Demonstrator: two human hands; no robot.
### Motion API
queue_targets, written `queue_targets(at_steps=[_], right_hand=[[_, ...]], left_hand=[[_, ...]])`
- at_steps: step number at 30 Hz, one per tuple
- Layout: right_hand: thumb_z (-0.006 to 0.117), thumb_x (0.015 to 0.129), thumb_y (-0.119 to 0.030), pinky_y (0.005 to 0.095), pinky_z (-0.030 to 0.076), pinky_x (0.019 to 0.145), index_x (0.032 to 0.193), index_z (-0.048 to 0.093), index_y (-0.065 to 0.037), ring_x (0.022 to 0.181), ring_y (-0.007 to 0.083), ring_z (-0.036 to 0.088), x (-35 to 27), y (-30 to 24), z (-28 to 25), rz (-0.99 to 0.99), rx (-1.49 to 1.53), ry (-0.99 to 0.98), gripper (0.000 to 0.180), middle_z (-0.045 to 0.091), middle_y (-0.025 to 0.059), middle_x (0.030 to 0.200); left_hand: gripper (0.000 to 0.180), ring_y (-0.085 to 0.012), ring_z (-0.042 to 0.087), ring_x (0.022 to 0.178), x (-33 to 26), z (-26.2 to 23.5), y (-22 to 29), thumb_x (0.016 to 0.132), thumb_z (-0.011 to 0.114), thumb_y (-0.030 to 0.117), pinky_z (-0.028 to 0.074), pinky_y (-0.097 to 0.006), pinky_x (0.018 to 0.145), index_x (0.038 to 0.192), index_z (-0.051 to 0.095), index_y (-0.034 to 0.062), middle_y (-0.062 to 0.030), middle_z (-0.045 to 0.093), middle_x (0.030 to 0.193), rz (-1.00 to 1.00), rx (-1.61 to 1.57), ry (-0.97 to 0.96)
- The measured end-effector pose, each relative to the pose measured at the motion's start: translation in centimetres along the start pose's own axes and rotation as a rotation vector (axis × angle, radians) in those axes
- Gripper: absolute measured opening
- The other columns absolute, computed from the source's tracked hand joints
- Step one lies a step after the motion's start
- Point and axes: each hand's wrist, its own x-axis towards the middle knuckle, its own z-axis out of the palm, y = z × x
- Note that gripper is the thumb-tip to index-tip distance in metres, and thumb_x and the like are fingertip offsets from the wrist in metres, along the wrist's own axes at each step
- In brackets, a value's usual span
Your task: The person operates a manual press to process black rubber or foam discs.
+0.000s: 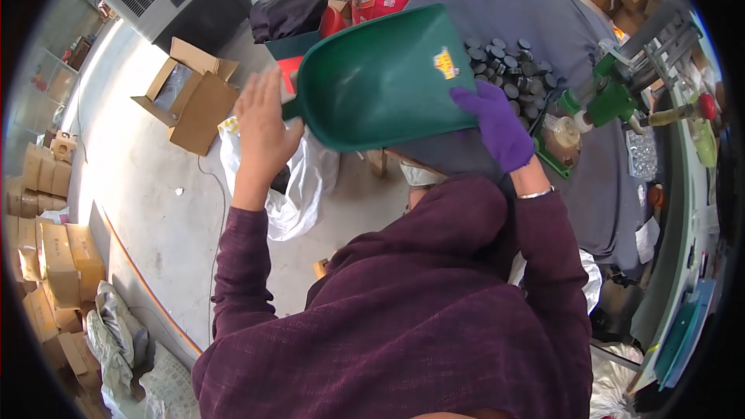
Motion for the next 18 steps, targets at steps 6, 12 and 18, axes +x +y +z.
queue_targets(at_steps=[6,12,18], right_hand=[[0.062,0.091,-0.034,0.0265,0.050,0.071,0.109,0.062,0.005,0.078,0.0118,0.061,1.9,2.0,0.6,-0.075,-0.162,-0.191,0.042,0.066,0.0054,0.088],[0.054,0.097,-0.027,0.0236,0.050,0.075,0.117,0.062,0.001,0.084,0.0121,0.064,4.7,4.9,2.7,-0.295,-0.093,-0.313,0.035,0.069,0.0077,0.095],[0.051,0.100,-0.029,0.0235,0.052,0.074,0.119,0.062,-0.004,0.079,0.0127,0.066,3.8,6.1,0.8,-0.171,0.034,-0.298,0.033,0.070,0.0095,0.097]], left_hand=[[0.059,-0.0248,0.065,0.086,-4.9,-1.2,-3.1,0.078,0.066,0.011,0.052,-0.034,0.075,0.131,0.045,-0.0025,-0.0164,0.066,0.097,-0.576,-1.089,-0.833],[0.026,-0.0090,0.053,0.051,-11.0,-1.9,-3.6,0.089,0.065,0.023,0.047,-0.024,0.046,0.093,0.062,-0.0021,-0.0022,0.057,0.069,-1.156,-1.101,-0.662],[0.023,-0.0137,0.057,0.048,-19.5,-9.3,-11.4,0.089,0.063,0.018,0.047,-0.027,0.039,0.093,0.059,-0.0042,-0.0067,0.058,0.064,-1.332,-0.600,-0.566]])
